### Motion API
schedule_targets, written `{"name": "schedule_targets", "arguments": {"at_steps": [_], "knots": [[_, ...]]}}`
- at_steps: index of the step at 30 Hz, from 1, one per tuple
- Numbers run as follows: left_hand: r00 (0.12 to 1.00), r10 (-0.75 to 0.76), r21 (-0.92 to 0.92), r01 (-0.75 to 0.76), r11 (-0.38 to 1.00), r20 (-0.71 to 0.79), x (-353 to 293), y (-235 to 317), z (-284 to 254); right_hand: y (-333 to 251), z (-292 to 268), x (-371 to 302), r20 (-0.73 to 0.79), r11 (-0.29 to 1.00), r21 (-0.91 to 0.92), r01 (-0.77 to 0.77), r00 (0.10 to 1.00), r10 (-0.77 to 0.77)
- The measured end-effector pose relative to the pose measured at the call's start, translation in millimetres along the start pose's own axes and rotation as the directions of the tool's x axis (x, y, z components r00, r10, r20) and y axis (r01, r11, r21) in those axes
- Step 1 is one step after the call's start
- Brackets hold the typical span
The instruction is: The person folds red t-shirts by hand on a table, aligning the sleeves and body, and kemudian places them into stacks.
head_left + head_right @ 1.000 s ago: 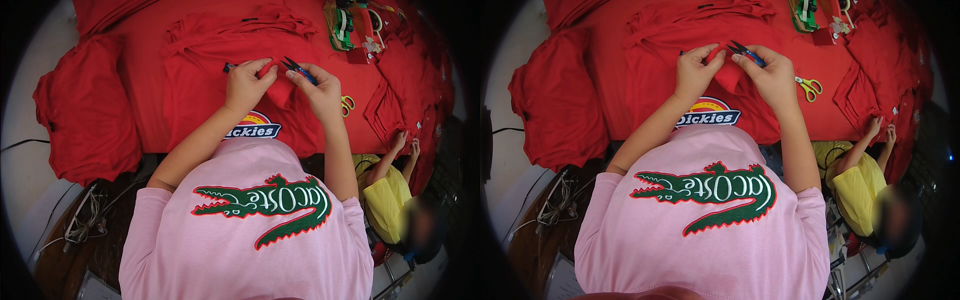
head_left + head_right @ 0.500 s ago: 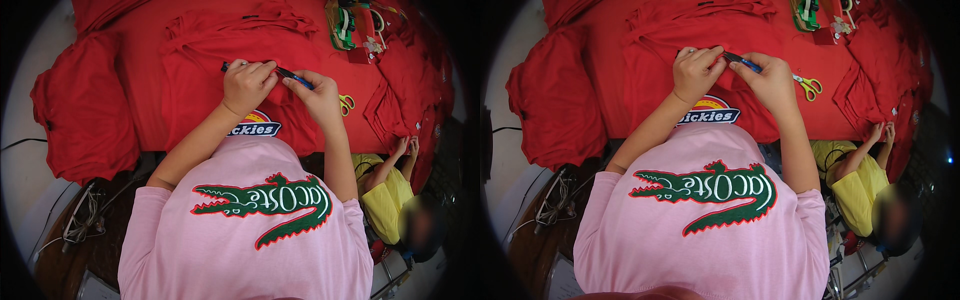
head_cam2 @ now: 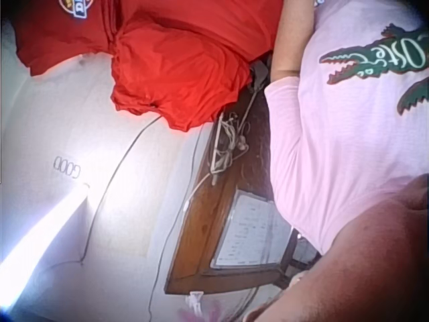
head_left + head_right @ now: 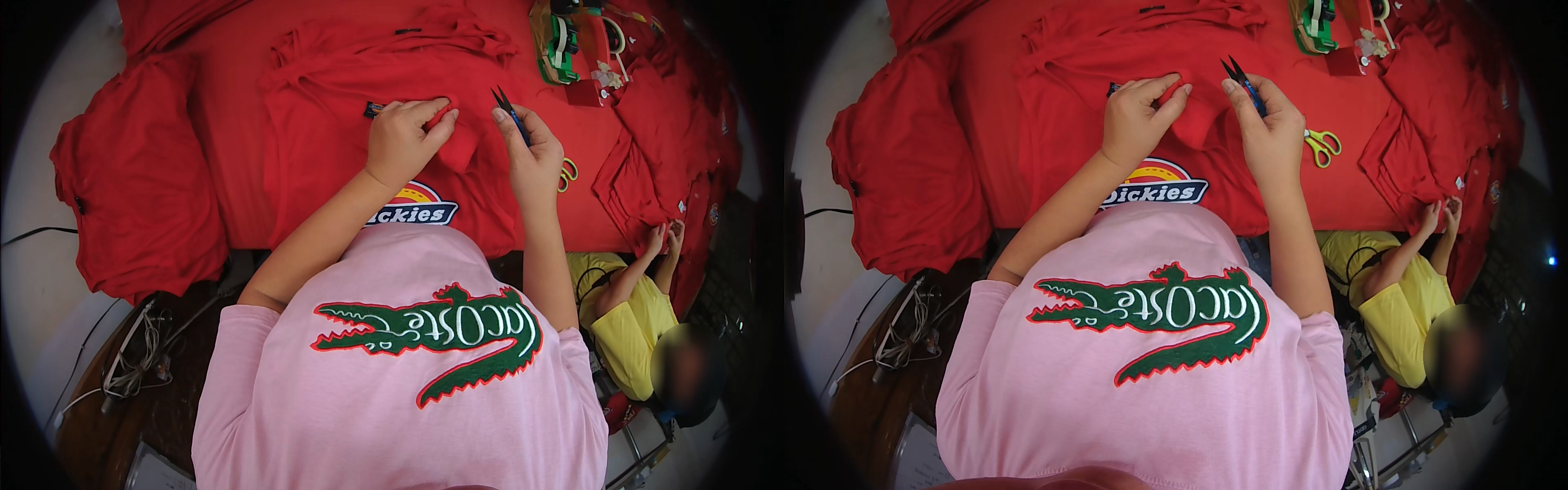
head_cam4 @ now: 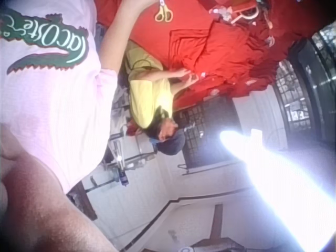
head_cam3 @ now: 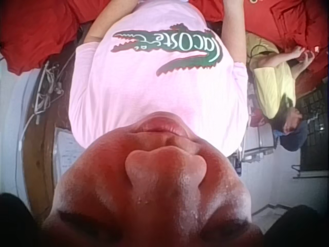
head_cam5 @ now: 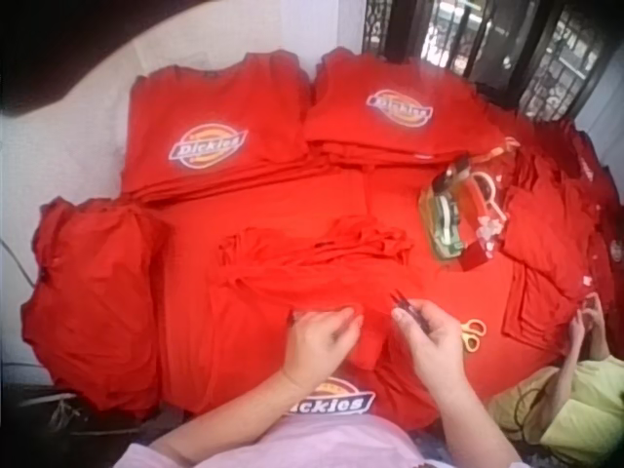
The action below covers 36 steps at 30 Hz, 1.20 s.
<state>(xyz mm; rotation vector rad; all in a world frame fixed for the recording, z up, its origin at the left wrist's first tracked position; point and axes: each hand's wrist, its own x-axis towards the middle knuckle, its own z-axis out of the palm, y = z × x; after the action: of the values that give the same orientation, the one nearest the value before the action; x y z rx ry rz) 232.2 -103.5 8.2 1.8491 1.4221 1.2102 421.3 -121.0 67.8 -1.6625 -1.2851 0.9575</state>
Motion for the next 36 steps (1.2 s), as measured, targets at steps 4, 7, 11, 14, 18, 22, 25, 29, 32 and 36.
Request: {"name": "schedule_targets", "arguments": {"at_steps": [4, 7, 11, 14, 18, 22, 25, 29, 32, 36], "knots": [[0.938, -0.307, -0.323, 0.343, 0.882, 0.158, 2, 1, 5, 5, -1, -6, -0.037, 0.987, 0.152, -0.055, 0.997, 0.061], [0.848, -0.439, -0.461, 0.530, 0.712, 0.297, 6, 6, 4, 19, -7, -12, -0.039, 0.994, 0.111, -0.003, 0.999, 0.008], [0.823, -0.491, -0.570, 0.558, 0.604, 0.285, 10, 2, 12, 24, -21, -28, 0.288, 0.985, -0.062, -0.163, 0.942, 0.174], [0.792, -0.514, -0.617, 0.593, 0.517, 0.330, 16, 2, 14, 34, -29, -39, 0.488, 0.895, -0.381, -0.234, 0.771, 0.409], [0.723, -0.542, -0.676, 0.655, 0.338, 0.429, 37, -14, 17, 66, -57, -53, 0.485, 0.784, -0.579, -0.223, 0.679, 0.552], [0.641, -0.522, -0.667, 0.725, 0.171, 0.563, 50, -24, 18, 76, -75, -59, 0.400, 0.902, -0.363, -0.235, 0.835, 0.379], [0.635, -0.516, -0.621, 0.749, 0.231, 0.575, 54, -31, 26, 91, -75, -63, 0.452, 0.972, -0.140, -0.187, 0.862, 0.231], [0.654, -0.512, -0.462, 0.756, 0.464, 0.556, 62, -54, 30, 89, -89, -76, 0.509, 0.850, -0.282, -0.445, 0.682, 0.526], [0.673, -0.505, -0.430, 0.736, 0.522, 0.540, 75, -77, 16, 121, -99, -93, 0.329, 0.887, -0.325, -0.326, 0.841, 0.430], [0.820, -0.436, -0.560, 0.571, 0.599, 0.370, 81, -60, -45, 134, -103, -102, -0.007, 0.932, 0.037, -0.359, 0.933, 0.360]]}}
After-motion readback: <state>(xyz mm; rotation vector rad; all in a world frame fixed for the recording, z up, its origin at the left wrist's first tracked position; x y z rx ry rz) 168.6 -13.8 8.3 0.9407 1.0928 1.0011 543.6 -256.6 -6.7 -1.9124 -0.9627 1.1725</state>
